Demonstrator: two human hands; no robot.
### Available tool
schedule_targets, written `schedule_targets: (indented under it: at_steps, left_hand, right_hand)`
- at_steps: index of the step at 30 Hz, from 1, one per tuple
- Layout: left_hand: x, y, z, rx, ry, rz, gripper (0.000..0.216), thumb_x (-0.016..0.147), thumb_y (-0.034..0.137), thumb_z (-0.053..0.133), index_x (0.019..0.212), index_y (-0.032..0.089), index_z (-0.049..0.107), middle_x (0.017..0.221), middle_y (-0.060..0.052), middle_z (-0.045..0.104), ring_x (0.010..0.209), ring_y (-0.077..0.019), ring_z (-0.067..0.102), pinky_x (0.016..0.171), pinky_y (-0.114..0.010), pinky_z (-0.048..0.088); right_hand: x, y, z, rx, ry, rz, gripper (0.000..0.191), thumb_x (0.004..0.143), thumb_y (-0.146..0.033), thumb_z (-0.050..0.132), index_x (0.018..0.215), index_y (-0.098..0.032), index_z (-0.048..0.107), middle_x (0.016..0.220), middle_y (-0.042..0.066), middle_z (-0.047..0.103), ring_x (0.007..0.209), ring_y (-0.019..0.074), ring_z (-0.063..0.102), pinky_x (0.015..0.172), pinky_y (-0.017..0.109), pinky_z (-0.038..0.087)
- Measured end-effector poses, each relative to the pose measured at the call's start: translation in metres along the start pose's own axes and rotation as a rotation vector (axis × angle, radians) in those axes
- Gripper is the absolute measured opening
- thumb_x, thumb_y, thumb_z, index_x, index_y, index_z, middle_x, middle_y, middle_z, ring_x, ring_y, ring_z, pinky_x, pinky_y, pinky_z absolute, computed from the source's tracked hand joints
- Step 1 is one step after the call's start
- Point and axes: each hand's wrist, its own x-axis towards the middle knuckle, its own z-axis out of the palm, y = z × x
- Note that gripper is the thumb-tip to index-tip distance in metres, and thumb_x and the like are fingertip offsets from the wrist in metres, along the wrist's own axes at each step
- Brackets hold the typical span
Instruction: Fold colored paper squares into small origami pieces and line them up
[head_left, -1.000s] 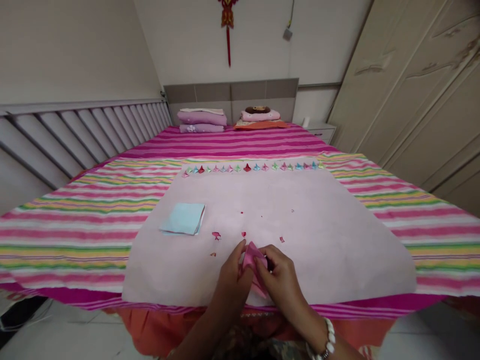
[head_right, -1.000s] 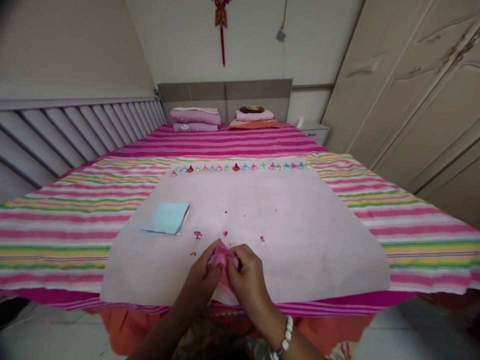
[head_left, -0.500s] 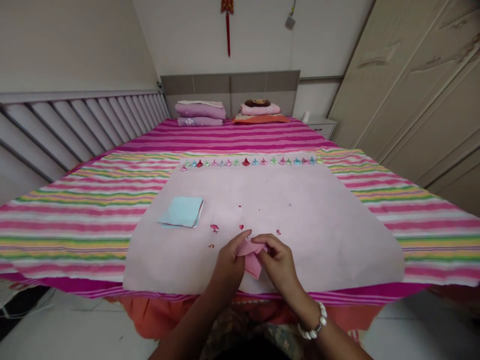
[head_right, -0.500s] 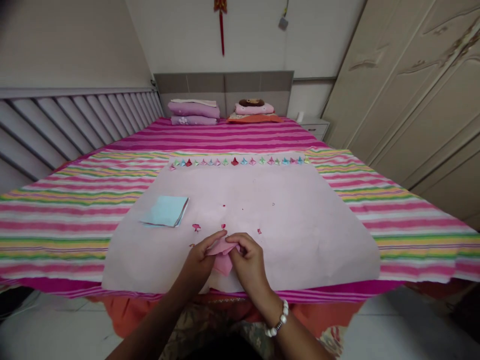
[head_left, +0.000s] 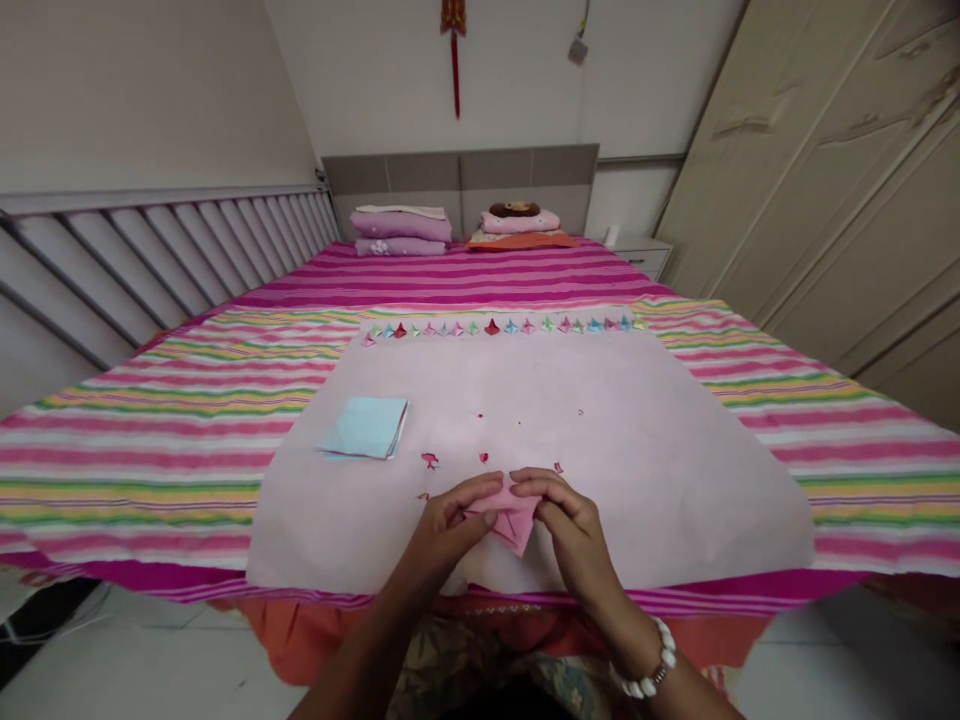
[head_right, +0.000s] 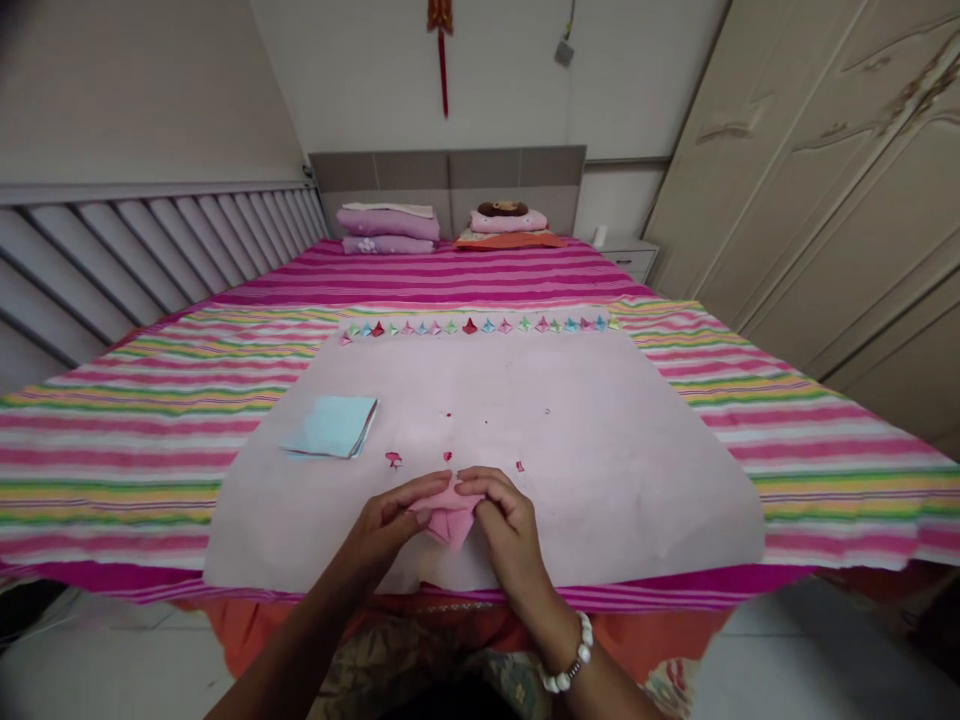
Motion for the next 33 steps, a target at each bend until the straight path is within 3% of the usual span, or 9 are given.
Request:
schedule_targets:
  at_steps: [3,5,10,13,16,21,23,27,33]
  left_hand:
    - [-0.003,0.0,0.002,0.112,0.082,0.114,0.031,0.085,0.034,0.054,0.105,0.018,0.071,0.126,-0.009,0.063,0.123,-0.0253,0.053,0.107,-0.043,0.037]
    - [-0.005,-0.002,0.006,0.223,0.152,0.188,0.033,0.089,0.034,0.047,0.106,0.019,0.071,0.126,-0.009,0.063,0.122,-0.0236,0.053,0.108,-0.043,0.037]
    - [-0.006,-0.012,0.018,0.31,0.243,0.287,0.028,0.087,0.029,0.053,0.107,0.02,0.069,0.127,-0.01,0.062,0.122,-0.0229,0.053,0.105,-0.039,0.04]
    - [0.0,-0.014,0.018,0.164,0.262,0.196,0.043,0.079,0.027,0.063,0.121,0.021,0.06,0.13,-0.011,0.059,0.114,-0.0243,0.059,0.094,-0.036,0.049]
    - [0.008,-0.006,0.011,0.032,0.2,0.021,0.06,0.071,0.026,0.07,0.128,0.02,0.054,0.121,-0.012,0.064,0.088,-0.0212,0.068,0.075,-0.032,0.054]
    - [0.017,0.011,-0.002,0.164,0.011,-0.031,0.016,0.07,0.03,0.071,0.075,0.015,0.074,0.07,-0.004,0.069,0.069,-0.0172,0.061,0.063,-0.026,0.047]
    - [0.017,0.012,-0.001,0.156,0.052,-0.039,0.019,0.072,0.034,0.07,0.069,0.015,0.073,0.063,-0.002,0.066,0.064,-0.0158,0.058,0.061,-0.025,0.044]
    - [0.016,0.001,0.01,-0.121,0.244,-0.106,0.027,0.073,0.042,0.069,0.078,0.016,0.072,0.069,-0.002,0.066,0.069,-0.0155,0.057,0.067,-0.026,0.044]
    - [0.013,-0.015,0.027,-0.199,0.312,-0.136,0.031,0.077,0.047,0.062,0.066,0.018,0.065,0.061,0.001,0.056,0.059,-0.0134,0.049,0.058,-0.025,0.041]
  right_hand:
    - [-0.002,0.0,0.003,0.235,0.029,0.196,0.021,0.081,-0.028,0.059,0.096,-0.024,0.072,0.104,0.006,0.068,0.09,0.0216,0.061,0.077,0.033,0.048]
    - [-0.002,0.0,0.008,0.323,0.099,0.333,0.027,0.078,-0.037,0.066,0.102,-0.023,0.068,0.092,0.004,0.069,0.076,0.0186,0.062,0.066,0.03,0.048]
    - [0.0,-0.002,0.016,0.347,0.016,0.444,0.026,0.06,-0.033,0.083,0.078,-0.018,0.071,0.065,0.001,0.067,0.059,0.0153,0.059,0.059,0.026,0.046]
    - [0.003,-0.001,0.014,0.323,-0.004,0.413,0.024,0.057,-0.032,0.085,0.072,-0.019,0.071,0.066,0.001,0.069,0.065,0.0183,0.062,0.064,0.029,0.048]
    - [0.007,-0.002,0.008,0.211,-0.061,0.379,0.024,0.055,-0.033,0.085,0.068,-0.019,0.071,0.062,0.0,0.068,0.058,0.0161,0.059,0.06,0.029,0.047]
    - [0.018,-0.007,-0.001,0.102,-0.167,0.354,0.023,0.055,-0.032,0.085,0.062,-0.018,0.068,0.055,-0.003,0.064,0.05,0.0111,0.053,0.052,0.024,0.042]
    - [0.022,-0.007,-0.002,0.153,-0.113,0.348,0.024,0.055,-0.031,0.085,0.068,-0.017,0.07,0.06,-0.002,0.067,0.054,0.0116,0.056,0.054,0.023,0.043]
    - [0.023,-0.002,0.006,0.32,-0.007,0.434,0.035,0.053,-0.031,0.087,0.081,-0.016,0.072,0.072,0.003,0.071,0.063,0.0141,0.061,0.059,0.024,0.047]
    - [0.014,0.013,0.024,0.378,0.032,0.455,0.03,0.052,-0.033,0.086,0.069,-0.014,0.071,0.06,0.0,0.066,0.053,0.0109,0.054,0.054,0.023,0.044]
